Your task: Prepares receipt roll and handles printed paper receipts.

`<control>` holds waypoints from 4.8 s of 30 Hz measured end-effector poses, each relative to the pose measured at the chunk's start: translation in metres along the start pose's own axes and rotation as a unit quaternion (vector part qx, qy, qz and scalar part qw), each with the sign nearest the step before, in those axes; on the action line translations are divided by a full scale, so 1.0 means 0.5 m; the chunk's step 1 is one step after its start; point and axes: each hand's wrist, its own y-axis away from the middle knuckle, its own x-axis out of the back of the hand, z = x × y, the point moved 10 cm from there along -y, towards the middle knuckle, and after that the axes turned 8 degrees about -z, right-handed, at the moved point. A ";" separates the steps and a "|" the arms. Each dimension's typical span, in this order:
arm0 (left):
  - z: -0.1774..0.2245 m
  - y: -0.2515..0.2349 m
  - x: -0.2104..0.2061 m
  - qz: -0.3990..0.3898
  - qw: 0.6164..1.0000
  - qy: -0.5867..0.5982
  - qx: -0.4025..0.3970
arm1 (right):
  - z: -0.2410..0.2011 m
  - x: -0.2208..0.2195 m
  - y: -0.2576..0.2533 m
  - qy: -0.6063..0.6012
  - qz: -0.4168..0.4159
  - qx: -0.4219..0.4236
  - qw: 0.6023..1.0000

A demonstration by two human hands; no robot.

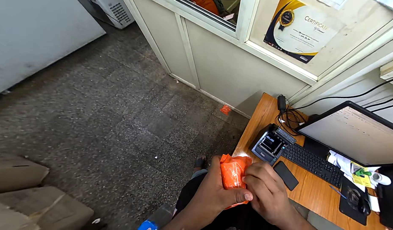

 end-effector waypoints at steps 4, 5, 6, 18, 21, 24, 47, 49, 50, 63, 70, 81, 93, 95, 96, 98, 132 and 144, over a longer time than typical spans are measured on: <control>-0.015 -0.006 0.006 0.029 0.998 -0.037 0.044 | 0.021 -0.016 -0.003 0.019 -0.030 -0.039 0.999; -0.018 -0.007 0.005 0.031 0.997 -0.042 0.058 | 0.031 -0.018 -0.004 0.008 -0.032 -0.055 0.998; -0.019 -0.007 0.004 0.031 0.997 -0.040 0.065 | 0.041 -0.020 -0.005 -0.009 -0.027 -0.073 0.997; -0.048 -0.002 0.025 0.088 0.975 -0.199 0.044 | 0.115 -0.123 0.030 -0.333 -0.167 -0.226 0.900; -0.055 0.000 0.008 0.046 0.973 -0.221 0.055 | 0.100 -0.134 0.054 -0.375 -0.224 -0.221 0.872; -0.048 0.000 0.000 0.026 0.963 -0.260 0.073 | 0.080 -0.127 0.070 -0.420 -0.237 -0.206 0.851; 0.011 -0.060 0.037 -0.062 0.962 0.253 -0.080 | 0.141 -0.025 -0.032 -0.383 0.102 -0.270 0.877; 0.009 -0.067 0.033 -0.068 0.963 0.249 -0.082 | 0.140 -0.009 -0.028 -0.366 0.119 -0.241 0.891; 0.008 -0.070 0.035 -0.063 0.966 0.238 -0.085 | 0.140 -0.001 -0.026 -0.357 0.118 -0.232 0.897; -0.026 -0.112 0.046 0.059 0.990 0.121 -0.032 | 0.213 -0.080 0.060 -0.579 0.041 -0.350 0.735; -0.063 -0.147 -0.008 0.025 0.998 0.060 0.012 | 0.240 -0.078 0.138 -0.614 0.094 -0.353 0.700; -0.297 -0.255 0.035 0.043 0.986 -0.080 0.139 | 0.302 0.043 0.343 -0.687 0.353 -0.201 0.603; -0.399 -0.292 -0.007 -0.034 0.914 -0.358 0.189 | 0.272 0.032 0.335 -0.705 0.368 -0.182 0.578; -0.269 -0.266 -0.066 -0.075 0.951 -0.286 0.086 | 0.261 0.033 0.320 -0.682 0.349 -0.179 0.617; -0.199 -0.249 -0.106 -0.120 0.961 -0.248 0.032 | 0.256 0.031 0.312 -0.671 0.340 -0.178 0.634; -0.071 -0.210 -0.180 -0.194 0.948 -0.241 -0.076 | 0.244 0.026 0.294 -0.648 0.328 -0.176 0.664; -0.013 -0.168 -0.282 -0.218 0.832 -0.446 -0.249 | 0.291 -0.001 0.335 -0.457 0.335 -0.312 0.763; -0.048 -0.228 -0.252 -0.194 0.870 -0.384 -0.239 | 0.267 0.041 0.314 -0.417 0.275 -0.218 0.839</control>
